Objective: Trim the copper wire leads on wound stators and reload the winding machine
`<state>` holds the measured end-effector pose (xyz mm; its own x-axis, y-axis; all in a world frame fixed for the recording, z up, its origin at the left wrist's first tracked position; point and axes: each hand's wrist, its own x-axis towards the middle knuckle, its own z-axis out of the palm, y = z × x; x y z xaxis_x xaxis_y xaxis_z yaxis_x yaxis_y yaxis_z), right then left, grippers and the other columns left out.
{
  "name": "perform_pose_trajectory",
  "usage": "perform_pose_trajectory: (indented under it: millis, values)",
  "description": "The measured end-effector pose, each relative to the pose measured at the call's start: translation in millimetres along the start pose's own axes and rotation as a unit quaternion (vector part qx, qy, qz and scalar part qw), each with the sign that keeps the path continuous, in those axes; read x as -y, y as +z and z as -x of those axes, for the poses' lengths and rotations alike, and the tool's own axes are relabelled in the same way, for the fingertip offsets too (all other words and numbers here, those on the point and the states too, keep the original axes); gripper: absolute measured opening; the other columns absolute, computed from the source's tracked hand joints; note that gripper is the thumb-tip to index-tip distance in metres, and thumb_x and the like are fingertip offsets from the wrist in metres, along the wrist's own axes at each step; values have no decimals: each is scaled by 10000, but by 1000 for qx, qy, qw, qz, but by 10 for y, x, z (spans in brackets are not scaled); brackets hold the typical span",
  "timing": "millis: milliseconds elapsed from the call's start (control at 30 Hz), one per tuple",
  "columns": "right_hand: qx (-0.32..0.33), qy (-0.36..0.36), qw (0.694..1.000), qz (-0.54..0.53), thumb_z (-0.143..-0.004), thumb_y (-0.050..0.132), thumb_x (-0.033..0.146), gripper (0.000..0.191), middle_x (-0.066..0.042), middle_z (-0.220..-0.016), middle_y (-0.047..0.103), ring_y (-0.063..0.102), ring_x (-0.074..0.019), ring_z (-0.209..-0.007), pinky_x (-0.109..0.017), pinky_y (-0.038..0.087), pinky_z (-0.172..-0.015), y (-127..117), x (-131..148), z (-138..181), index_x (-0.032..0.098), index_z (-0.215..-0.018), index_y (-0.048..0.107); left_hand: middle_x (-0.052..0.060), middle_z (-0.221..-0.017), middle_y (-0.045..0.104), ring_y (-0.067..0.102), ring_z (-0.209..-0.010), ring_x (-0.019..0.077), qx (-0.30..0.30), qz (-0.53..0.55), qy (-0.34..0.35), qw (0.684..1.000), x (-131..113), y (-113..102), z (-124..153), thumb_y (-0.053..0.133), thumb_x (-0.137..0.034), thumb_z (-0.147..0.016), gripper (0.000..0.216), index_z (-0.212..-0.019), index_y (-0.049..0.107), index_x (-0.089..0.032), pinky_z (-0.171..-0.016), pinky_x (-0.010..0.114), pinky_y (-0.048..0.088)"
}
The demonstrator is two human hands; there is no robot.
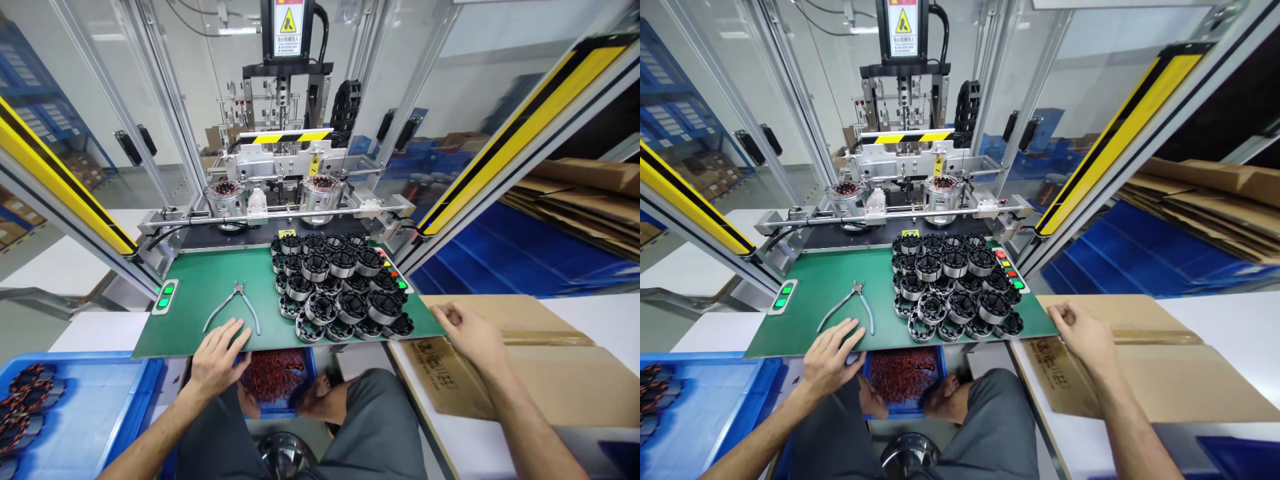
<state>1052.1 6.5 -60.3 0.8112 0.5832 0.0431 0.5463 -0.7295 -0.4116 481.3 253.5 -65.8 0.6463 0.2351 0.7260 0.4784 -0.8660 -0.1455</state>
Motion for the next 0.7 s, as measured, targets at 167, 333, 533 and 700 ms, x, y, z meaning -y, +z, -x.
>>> perform_pose_trajectory:
  millis: [167, 333, 533, 700]
  values:
    - [-5, -8, 1000, -2, -838, 499, 790, 517, -105, -820, 742, 725, -319, -831, -447, 470, -776, 9, -18, -6, 288, -846, 624, 93, -1409, 895, 865, -1264, 296, -1, 2, -1, 1000, -3, -6, -12, 725, -255, -1122, 312, -1423, 802, -226, -1096, 436, 621]
    - [-10, -9, 1000, -1, -830, 474, 802, 535, -99, -813, 733, 727, -319, -833, -446, 471, -782, 24, -27, -10, 290, -846, 632, 102, -1419, 889, 859, -1279, 303, 3, 7, 1, 1000, 0, 3, -6, 748, -253, -1104, 331, -1428, 804, -217, -1097, 440, 620]
    - [-12, -13, 1000, 0, -849, 486, 795, 521, -94, -826, 740, 738, -327, -850, -442, 478, -788, 48, -67, -26, 295, -867, 631, 95, -1417, 892, 860, -1276, 299, -1, 5, -3, 1000, 2, -6, -7, 753, -241, -1096, 333, -1424, 806, -225, -1092, 437, 620]
    - [-19, -19, 1000, 1, -875, 500, 793, 509, -93, -819, 748, 749, -340, -849, -450, 493, -786, 67, -105, -34, 299, -866, 620, 95, -1417, 892, 862, -1277, 295, 3, 1, 3, 1000, 4, -18, -25, 760, -228, -1083, 351, -1431, 802, -228, -1097, 426, 622]
